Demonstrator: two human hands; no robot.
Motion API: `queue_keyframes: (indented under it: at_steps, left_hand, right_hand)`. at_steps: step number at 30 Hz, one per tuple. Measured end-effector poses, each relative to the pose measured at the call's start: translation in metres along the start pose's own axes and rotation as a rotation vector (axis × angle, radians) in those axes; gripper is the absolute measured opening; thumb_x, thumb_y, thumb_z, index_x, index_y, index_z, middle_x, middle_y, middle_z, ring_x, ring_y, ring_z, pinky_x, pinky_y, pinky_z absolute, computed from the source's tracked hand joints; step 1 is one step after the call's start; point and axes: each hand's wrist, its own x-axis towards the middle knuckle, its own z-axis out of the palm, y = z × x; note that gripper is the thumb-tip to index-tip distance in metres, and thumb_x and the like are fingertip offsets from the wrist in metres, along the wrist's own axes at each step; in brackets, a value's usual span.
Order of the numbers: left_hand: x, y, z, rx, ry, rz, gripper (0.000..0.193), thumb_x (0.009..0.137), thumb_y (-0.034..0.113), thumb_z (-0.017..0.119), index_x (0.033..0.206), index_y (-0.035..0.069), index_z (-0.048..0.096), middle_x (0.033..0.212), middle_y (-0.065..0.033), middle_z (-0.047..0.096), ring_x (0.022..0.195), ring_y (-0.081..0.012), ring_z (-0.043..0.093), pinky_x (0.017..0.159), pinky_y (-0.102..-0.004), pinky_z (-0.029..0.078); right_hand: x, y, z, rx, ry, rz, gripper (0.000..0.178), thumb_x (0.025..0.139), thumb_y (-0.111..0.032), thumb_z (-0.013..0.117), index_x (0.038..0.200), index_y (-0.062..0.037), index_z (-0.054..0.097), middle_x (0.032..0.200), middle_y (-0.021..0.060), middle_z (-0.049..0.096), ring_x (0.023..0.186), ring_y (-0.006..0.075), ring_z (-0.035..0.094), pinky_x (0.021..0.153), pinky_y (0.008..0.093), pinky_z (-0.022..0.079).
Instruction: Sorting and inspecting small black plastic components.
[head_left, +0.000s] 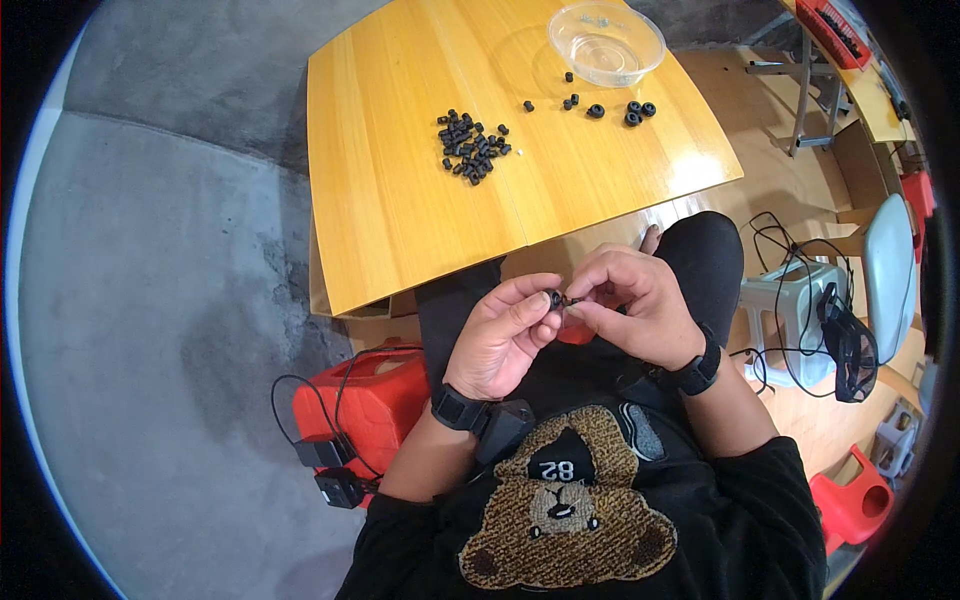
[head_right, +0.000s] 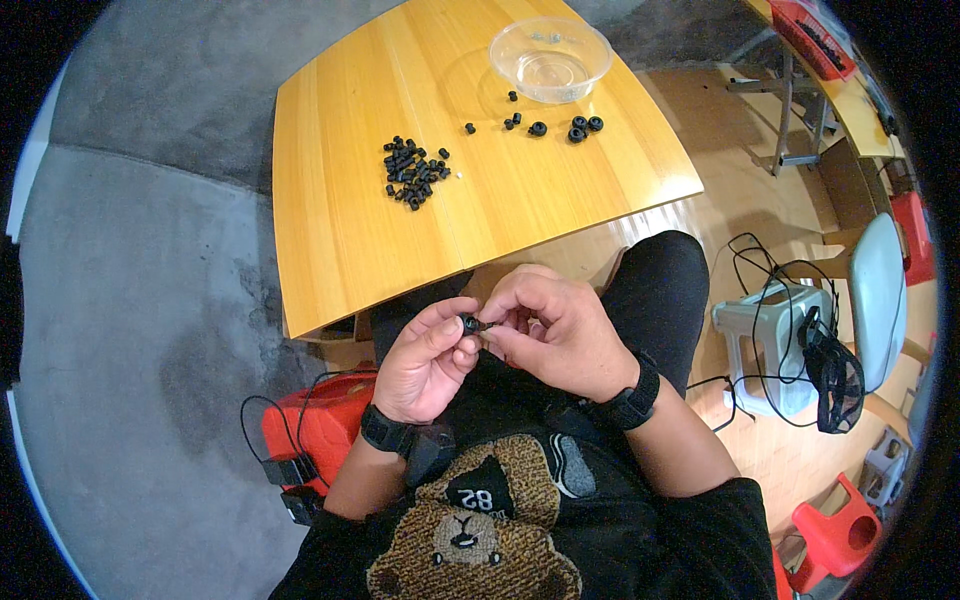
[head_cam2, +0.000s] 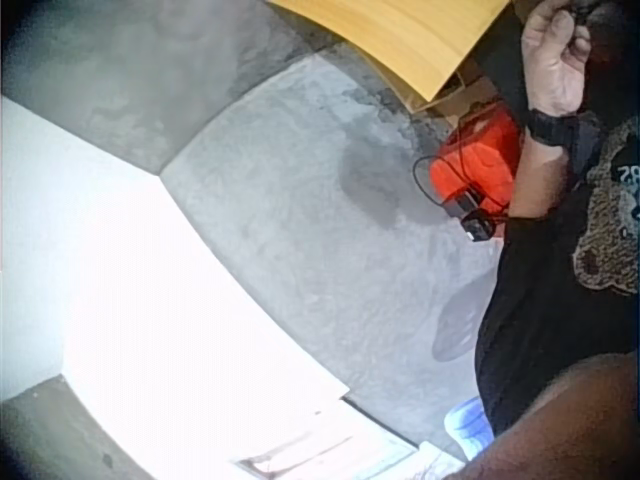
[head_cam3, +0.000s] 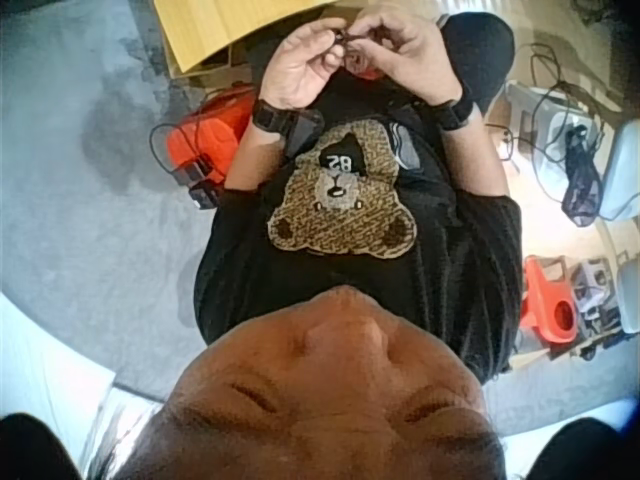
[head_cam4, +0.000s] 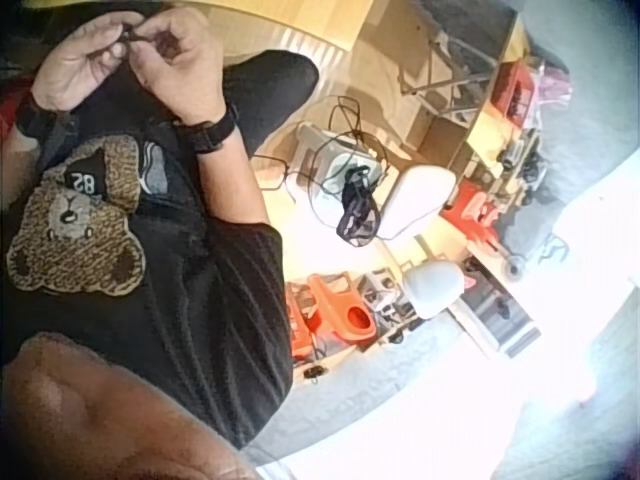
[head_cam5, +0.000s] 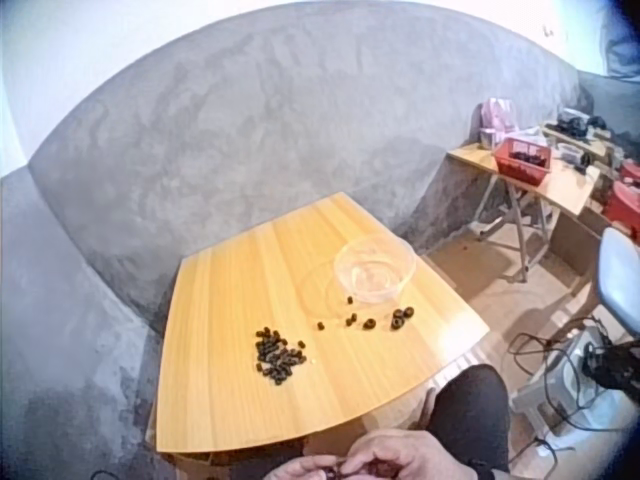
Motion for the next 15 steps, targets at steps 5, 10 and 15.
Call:
queue_keyframes:
  at_steps: [5,10,15]
  left_hand:
    - [-0.001,0.001,0.002,0.034,-0.002,0.011,0.022,0.087,0.006,0.055,0.108,0.0,0.055,0.087,-0.0058,0.061,0.073,-0.011,0.059,0.064,-0.0202,0.049]
    - [-0.001,0.001,0.003,0.099,0.03,0.022,0.021,0.085,0.005,0.057,0.106,0.0,0.057,0.087,-0.0062,0.062,0.073,-0.0112,0.06,0.062,-0.0209,0.049]
    - [-0.002,0.0,0.004,0.122,0.044,0.04,0.02,0.085,0.005,0.058,0.104,0.0,0.057,0.088,-0.0064,0.062,0.071,-0.0113,0.06,0.062,-0.021,0.049]
  right_hand:
    - [0.001,-0.003,0.0,-0.08,-0.006,-0.03,0.013,0.072,0.0,0.066,0.082,-0.0045,0.06,0.074,0.0018,0.054,0.061,0.0064,0.053,0.052,0.0191,0.04]
    - [0.003,-0.007,0.001,-0.122,-0.015,-0.078,0.014,0.071,0.001,0.067,0.081,-0.004,0.059,0.073,0.0031,0.054,0.061,0.0088,0.054,0.052,0.0209,0.042]
    - [0.005,-0.011,0.0,-0.189,-0.038,-0.144,0.015,0.069,0.002,0.066,0.081,-0.0034,0.059,0.072,0.0045,0.054,0.06,0.0109,0.055,0.052,0.0226,0.043]
